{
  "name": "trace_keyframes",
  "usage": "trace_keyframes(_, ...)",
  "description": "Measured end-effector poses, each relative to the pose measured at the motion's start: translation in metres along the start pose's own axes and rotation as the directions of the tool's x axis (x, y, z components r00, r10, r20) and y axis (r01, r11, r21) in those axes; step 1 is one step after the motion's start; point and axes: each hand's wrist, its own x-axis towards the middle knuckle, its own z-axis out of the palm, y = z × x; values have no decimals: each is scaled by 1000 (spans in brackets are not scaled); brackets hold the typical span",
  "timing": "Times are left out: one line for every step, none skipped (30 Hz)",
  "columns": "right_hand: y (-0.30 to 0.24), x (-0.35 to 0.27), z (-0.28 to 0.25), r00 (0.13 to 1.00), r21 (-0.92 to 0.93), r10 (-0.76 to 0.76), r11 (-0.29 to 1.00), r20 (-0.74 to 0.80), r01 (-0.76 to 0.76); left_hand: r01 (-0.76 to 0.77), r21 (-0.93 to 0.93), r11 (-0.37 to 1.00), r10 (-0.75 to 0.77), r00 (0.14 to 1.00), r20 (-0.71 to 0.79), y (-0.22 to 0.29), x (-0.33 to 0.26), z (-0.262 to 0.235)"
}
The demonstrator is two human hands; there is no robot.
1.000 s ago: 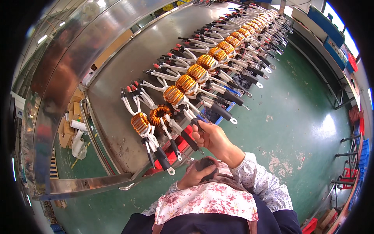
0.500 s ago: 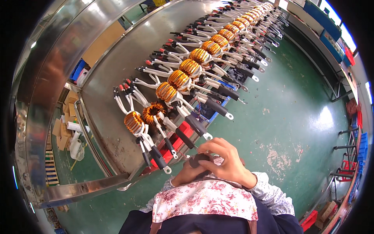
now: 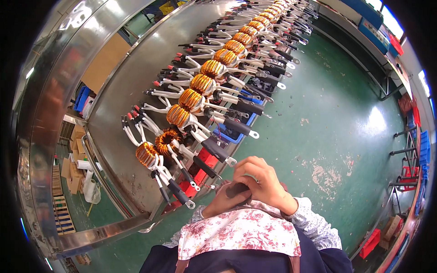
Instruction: The person is assembling electrical components on a factory line. They repeatedly pick up small black cylindrical parts and attach them to the ends of copper-wound coils mounted on a rack. The person handles the components one by one, sliding the black parts onto the white insulated leads of the coils.
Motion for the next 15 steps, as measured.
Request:
trace_keyframes(-4,1,-1,999,89,46,995,19,-48,-27,3,1000,27,1000,3,0,1,1)
trace_keyframes(-12,5,-1,995,176,90,980,40,-96,-65,-45,997,65,998,5,-2,1,1)
trace_keyframes(-16,6,-1,989,262,130,954,67,-143,-103,-94,990,104,995,3,-6,1,1)
trace_keyframes(-12,3,0,991,263,108,957,77,-125,-141,-143,980,142,990,0,-8,1,1)
trace_keyframes(-7,-1,2,992,263,87,959,87,-107,-138,-114,984,138,990,-12,-7,2,2)
trace_keyframes(-3,-4,3,993,263,66,961,99,-90,-135,-86,987,134,991,-24,-4,1,3)
trace_keyframes(-1,-5,4,998,204,36,978,48,-45,-132,-57,990,130,991,-37,-2,2,4)
trace_keyframes(1,-6,6,1000,145,2,989,2,-3,-92,-37,995,92,996,10,-2,2,1)
trace_keyframes(2,-7,7,999,84,-34,996,-42,37,-52,-15,999,53,997,56,-2,2,-2)
trace_keyframes(1,-7,6,997,151,44,988,-60,-35,-13,8,1000,12,995,101,-1,3,-5)
trace_keyframes(1,-7,3,990,217,121,971,-71,-103,-4,-5,1000,5,995,102,1,3,-4)
trace_keyframes(1,-6,1,977,282,198,944,-78,-169,4,-18,1000,-2,995,104,5,2,-1)
trace_keyframes(2,-5,0,952,453,298,859,-68,-237,13,-30,999,-10,994,107,7,1,0)
trace_keyframes(3,-5,-2,918,607,395,740,-44,-289,39,-142,989,-26,995,93,6,1,0)
trace_keyframes(4,-5,-4,877,738,481,592,-2,-323,64,-251,966,-45,996,82,3,-1,1)
